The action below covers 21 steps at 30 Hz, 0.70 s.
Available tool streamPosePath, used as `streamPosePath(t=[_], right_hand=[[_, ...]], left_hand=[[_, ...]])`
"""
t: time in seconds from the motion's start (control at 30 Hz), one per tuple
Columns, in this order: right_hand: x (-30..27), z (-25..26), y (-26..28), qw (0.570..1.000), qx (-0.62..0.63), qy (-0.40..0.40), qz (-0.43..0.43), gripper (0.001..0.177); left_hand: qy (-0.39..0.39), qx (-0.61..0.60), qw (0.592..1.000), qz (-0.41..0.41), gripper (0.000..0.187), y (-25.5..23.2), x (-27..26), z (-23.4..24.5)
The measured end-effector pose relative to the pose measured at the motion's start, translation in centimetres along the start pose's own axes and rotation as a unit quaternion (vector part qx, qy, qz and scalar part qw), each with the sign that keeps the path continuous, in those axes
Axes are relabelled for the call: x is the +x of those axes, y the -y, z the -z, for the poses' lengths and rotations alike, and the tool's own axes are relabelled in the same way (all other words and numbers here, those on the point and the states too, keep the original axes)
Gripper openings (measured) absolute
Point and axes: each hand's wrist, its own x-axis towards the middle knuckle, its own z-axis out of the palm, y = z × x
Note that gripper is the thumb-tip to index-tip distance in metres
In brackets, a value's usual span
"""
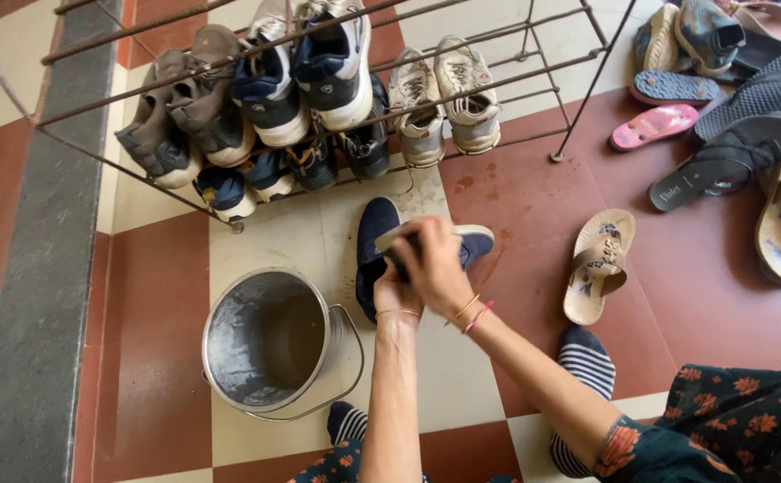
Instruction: The person sits on the floor and scrubs a pair of blue slip-on shoes with a cloth dipped in a bucket of water. After cleaning, the shoes are placed on a metal shoe rack. The person then cleans a pair of black flip-flops and places them on the rack as well.
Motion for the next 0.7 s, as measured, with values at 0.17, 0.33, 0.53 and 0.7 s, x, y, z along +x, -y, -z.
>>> streamPosePath(t=[0.17,0.33,0.53,0.7], right_hand=[[-0.8,-0.3,0.7,0.998,0.002,0.042,0.051,0.023],[-1.6,0.1,-5.7,0.994,-0.059,-0.074,-0.051,0.019],[-1.9,1.4,-9.6,0.967,-0.027,-0.106,-0.228,0.018],[-2.7,-1.1,-3.4,0.993,0.026,-0.023,-0.113,0.022]], left_hand=[[0.000,-0.025,1.000,-0.001,0.037,-0.1,0.5,2.9],[0.087,-0.140,0.985,0.048,0.032,0.0,1.1,4.4],[-0.072,-0.124,0.989,0.023,0.035,0.4,0.7,4.1],[-0.070,-0.071,0.995,0.007,0.041,-0.2,0.4,3.8]])
